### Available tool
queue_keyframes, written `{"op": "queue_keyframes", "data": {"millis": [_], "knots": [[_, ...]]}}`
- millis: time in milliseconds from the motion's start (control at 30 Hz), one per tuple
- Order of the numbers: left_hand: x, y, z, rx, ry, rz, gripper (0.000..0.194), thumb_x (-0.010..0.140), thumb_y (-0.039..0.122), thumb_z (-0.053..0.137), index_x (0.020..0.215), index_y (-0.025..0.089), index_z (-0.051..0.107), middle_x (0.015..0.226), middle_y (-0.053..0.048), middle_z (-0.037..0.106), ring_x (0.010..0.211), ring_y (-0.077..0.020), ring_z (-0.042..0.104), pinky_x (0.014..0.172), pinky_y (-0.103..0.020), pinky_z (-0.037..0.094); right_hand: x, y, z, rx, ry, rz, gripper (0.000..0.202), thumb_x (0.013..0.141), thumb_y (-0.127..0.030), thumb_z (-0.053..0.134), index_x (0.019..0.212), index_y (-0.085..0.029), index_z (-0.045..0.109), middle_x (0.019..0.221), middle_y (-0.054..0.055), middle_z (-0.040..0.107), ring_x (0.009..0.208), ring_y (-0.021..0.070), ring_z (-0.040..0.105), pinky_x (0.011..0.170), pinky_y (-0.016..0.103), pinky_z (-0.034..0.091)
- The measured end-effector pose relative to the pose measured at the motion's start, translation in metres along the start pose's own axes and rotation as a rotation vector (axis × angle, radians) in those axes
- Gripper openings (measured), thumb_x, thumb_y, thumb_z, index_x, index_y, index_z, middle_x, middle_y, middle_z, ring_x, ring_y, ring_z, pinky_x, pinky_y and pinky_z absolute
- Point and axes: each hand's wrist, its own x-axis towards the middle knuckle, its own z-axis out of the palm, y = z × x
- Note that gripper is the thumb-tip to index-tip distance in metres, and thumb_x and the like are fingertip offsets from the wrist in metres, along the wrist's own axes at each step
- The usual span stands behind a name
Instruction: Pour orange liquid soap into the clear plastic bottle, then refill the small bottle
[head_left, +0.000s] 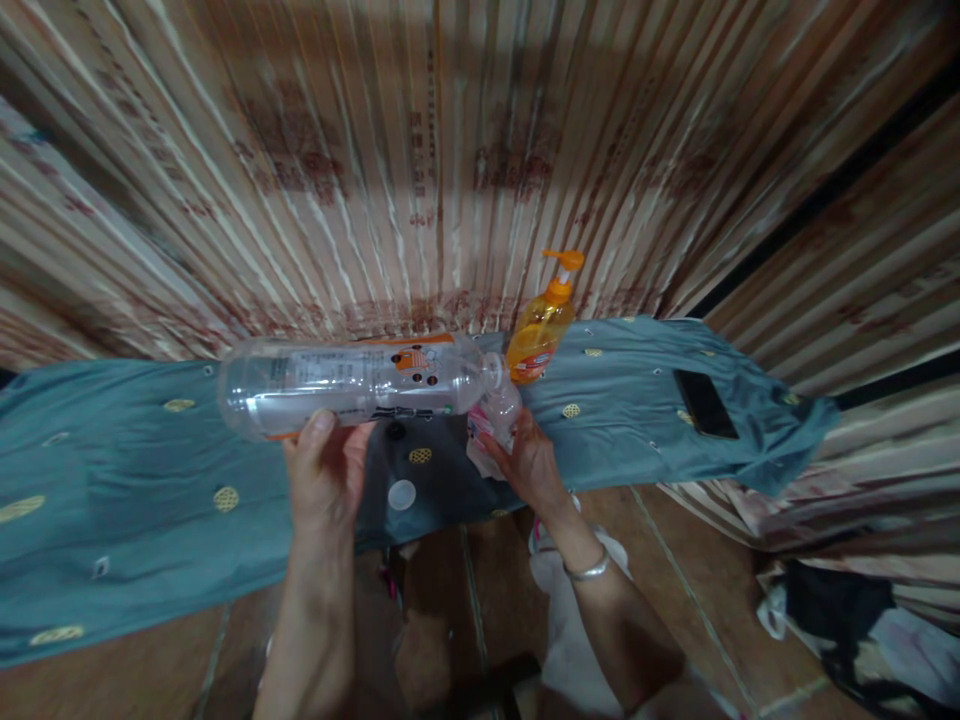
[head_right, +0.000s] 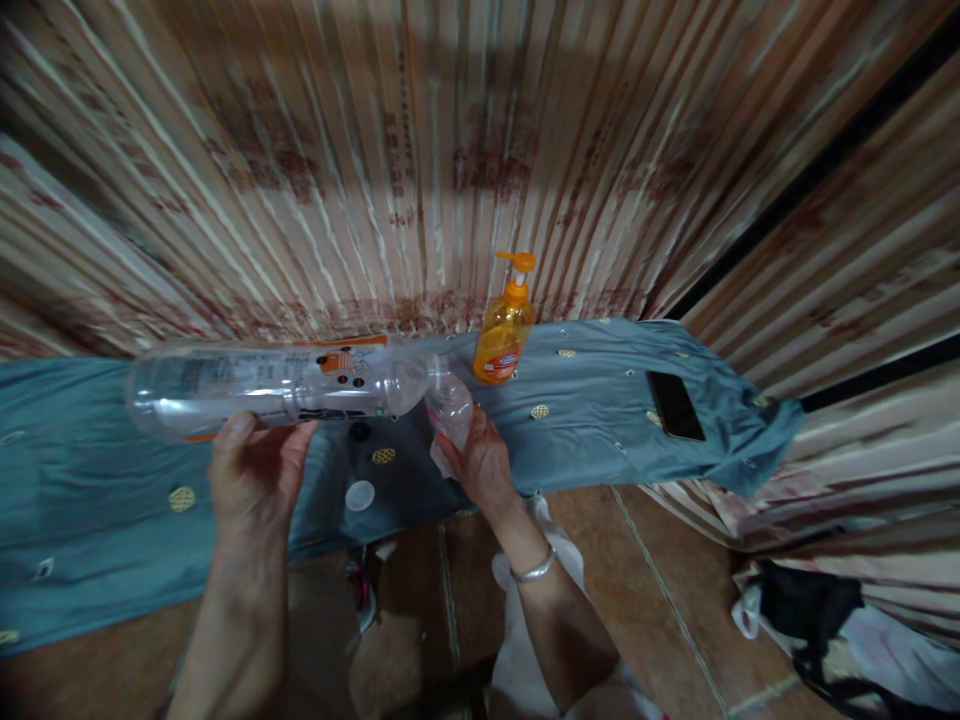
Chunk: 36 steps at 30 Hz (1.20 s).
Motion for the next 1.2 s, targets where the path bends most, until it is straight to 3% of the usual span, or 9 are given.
{"op": "queue_keyframes", "data": {"millis": [333,567,1000,1200], "knots": [[-0.0009,0.0014,0.0037,-0.001,0.012,0.002,0.029,0.051,0.031,0.078,0.069,0.02,0.058,0.075,0.002,0.067,0.08,-0.0187,0.064,0.071,-0.034,0.056,0.0005,-0.0008,-0.0002,0.002,-0.002,-0.001,0.054,0.088,-0.051,0.044,0.118,-0.006,0.043,0.083,0.014,0.065,0.074,0.0231,0.063,0.06,0.039,0.054],[-0.0016,0.0018,0.0057,-0.013,0.038,-0.014,0.032,0.048,0.031,0.081,0.063,0.019,0.055,0.07,0.002,0.065,0.072,-0.0156,0.062,0.061,-0.028,0.055,-0.0004,0.0001,0.0004,-0.006,-0.005,0.001,0.052,0.088,-0.052,0.043,0.12,-0.01,0.041,0.084,0.012,0.064,0.073,0.0216,0.063,0.06,0.038,0.055],[0.0002,0.0011,-0.0016,0.063,-0.04,-0.006,0.026,0.056,0.034,0.075,0.068,0.023,0.055,0.077,0.002,0.066,0.088,-0.0208,0.063,0.071,-0.034,0.055,0.0,0.0002,0.0015,-0.004,0.004,0.005,0.055,0.088,-0.053,0.043,0.122,-0.01,0.042,0.081,0.011,0.064,0.073,0.0221,0.062,0.059,0.039,0.054],[-0.0022,0.0025,0.0052,-0.007,0.037,-0.017,0.033,0.049,0.032,0.08,0.069,0.02,0.057,0.077,0.001,0.066,0.08,-0.018,0.063,0.067,-0.03,0.054,-0.0009,0.0012,0.0027,-0.006,0.009,0.001,0.057,0.088,-0.053,0.043,0.124,-0.009,0.041,0.082,0.012,0.064,0.075,0.0226,0.062,0.06,0.039,0.054]]}}
